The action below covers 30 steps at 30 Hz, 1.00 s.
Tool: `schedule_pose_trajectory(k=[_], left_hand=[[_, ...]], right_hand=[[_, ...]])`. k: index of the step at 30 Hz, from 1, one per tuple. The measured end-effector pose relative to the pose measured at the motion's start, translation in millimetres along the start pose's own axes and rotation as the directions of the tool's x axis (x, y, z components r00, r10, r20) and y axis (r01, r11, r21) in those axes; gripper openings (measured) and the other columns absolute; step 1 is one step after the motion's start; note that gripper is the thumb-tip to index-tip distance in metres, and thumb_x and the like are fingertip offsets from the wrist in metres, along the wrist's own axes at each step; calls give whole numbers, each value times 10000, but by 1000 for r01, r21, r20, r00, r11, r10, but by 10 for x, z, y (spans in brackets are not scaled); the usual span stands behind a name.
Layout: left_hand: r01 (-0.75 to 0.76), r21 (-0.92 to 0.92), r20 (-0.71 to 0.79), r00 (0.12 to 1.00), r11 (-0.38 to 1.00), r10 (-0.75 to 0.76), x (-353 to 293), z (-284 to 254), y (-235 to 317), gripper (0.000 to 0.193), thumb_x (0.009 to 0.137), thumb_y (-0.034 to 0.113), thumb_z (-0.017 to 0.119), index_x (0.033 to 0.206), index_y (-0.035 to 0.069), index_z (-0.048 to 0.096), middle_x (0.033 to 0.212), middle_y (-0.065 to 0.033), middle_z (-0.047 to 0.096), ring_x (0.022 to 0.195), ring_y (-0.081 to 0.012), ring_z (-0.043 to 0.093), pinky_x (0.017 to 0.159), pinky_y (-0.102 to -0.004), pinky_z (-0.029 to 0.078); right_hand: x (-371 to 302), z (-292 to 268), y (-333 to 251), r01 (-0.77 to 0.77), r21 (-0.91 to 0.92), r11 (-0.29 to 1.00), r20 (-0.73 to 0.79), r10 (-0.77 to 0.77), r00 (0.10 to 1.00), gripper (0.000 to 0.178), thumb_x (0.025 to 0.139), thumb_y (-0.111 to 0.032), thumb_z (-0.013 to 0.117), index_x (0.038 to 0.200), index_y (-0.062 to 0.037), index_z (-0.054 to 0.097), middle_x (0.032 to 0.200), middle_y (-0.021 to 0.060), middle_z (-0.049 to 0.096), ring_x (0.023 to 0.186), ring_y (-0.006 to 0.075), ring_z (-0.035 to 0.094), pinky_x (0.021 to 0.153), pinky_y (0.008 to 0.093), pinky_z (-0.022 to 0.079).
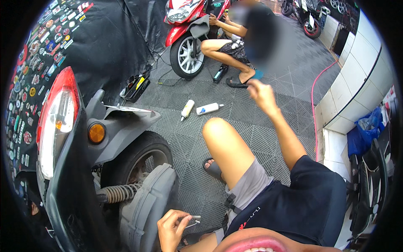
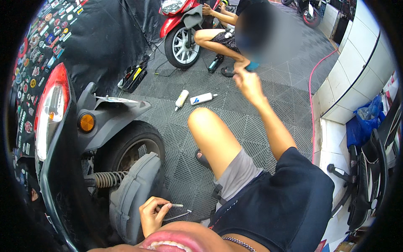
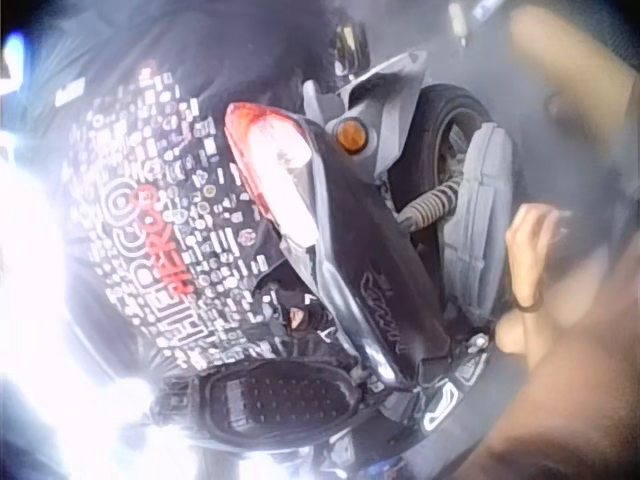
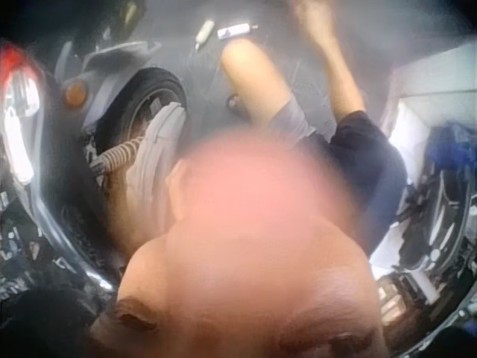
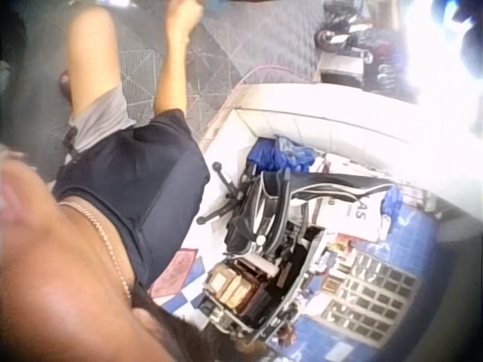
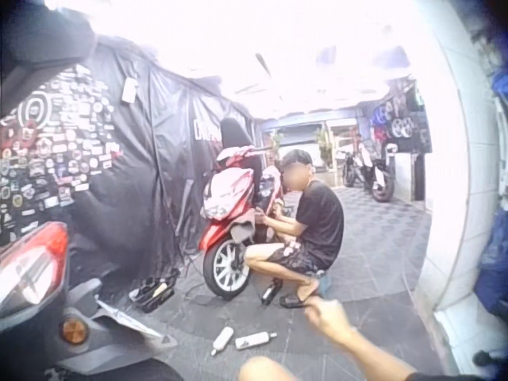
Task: The person applies a decorative sticker to the rear fender of a scooter. They use a small tool to press the sticker into place and smooth out the edges, then use their fingers to rub the surface and ensure adhesion.
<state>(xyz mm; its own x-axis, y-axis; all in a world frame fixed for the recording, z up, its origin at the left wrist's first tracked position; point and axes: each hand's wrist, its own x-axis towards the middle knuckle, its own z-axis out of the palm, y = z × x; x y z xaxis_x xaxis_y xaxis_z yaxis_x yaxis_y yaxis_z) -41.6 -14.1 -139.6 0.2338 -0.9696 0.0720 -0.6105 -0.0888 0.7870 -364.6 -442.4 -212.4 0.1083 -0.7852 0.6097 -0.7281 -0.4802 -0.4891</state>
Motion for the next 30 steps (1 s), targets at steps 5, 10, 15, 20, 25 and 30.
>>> schedule_pose_trajectory(k=[5, 10, 15, 20, 25, 30], left_hand=[[33, -8, -15, 999, 999, -33, -63, -22, 5, 105, 804, 7, 826, 867, -6, 742, 807, -76, 720, 528, -66, 460, 487, -243, 338], [-29, -66, -102, 995, 997, 22, -106, -38, 23, 101, 802, -15, 814, 864, 3, 736, 814, -70, 728, 541, -64, 463, 494, -239, 339], [-147, -31, -298, 946, 989, 131, -205, -100, -112, 91, 823, -47, 766, 861, -1, 698, 826, -90, 730, 584, -57, 484, 530, -226, 351], [-158, -73, -410, 905, 985, 115, -299, -164, -242, 93, 866, -28, 755, 878, 9, 670, 848, -83, 717, 612, -50, 486, 558, -213, 345], [-205, -88, -452, 880, 975, 144, -366, -215, -298, 93, 874, -33, 743, 890, 15, 665, 870, -96, 723, 629, -49, 482, 564, -211, 343], [-191, -107, -431, 893, 976, 128, -352, -219, -300, 80, 883, -33, 735, 896, 8, 668, 873, -97, 718, 626, -45, 466, 563, -212, 339]], right_hand=[[-477, 290, -927, -26, 452, 892, 129, -36, 991, 145, 949, -125, 699, 1060, -34, 721, 843, 124, 746, 709, 262, 726, 671, 340, 563], [-562, -173, -2156, 334, 629, 702, 223, -574, 788, 261, 963, -267, 704, 1080, -35, 709, 913, 149, 740, 802, 300, 734, 699, 382, 578], [-1165, 222, -2823, 215, 949, 231, 117, -889, 442, 369, 964, -327, 706, 1122, 4, 665, 958, 120, 737, 818, 287, 726, 680, 394, 583], [-1514, 277, -3085, 121, 985, 123, 78, -943, 324, 281, 1006, -282, 650, 1010, -2, 622, 828, 114, 661, 720, 321, 665, 585, 421, 524], [-1554, 218, -3181, 77, 994, 71, 39, -935, 353, 250, 1013, -242, 637, 987, 6, 609, 854, 128, 642, 715, 328, 653, 589, 436, 518], [-1588, 192, -3143, 136, 985, 103, 49, -933, 356, 248, 1019, -229, 623, 967, 12, 598, 848, 133, 617, 723, 334, 649, 591, 440, 519]])
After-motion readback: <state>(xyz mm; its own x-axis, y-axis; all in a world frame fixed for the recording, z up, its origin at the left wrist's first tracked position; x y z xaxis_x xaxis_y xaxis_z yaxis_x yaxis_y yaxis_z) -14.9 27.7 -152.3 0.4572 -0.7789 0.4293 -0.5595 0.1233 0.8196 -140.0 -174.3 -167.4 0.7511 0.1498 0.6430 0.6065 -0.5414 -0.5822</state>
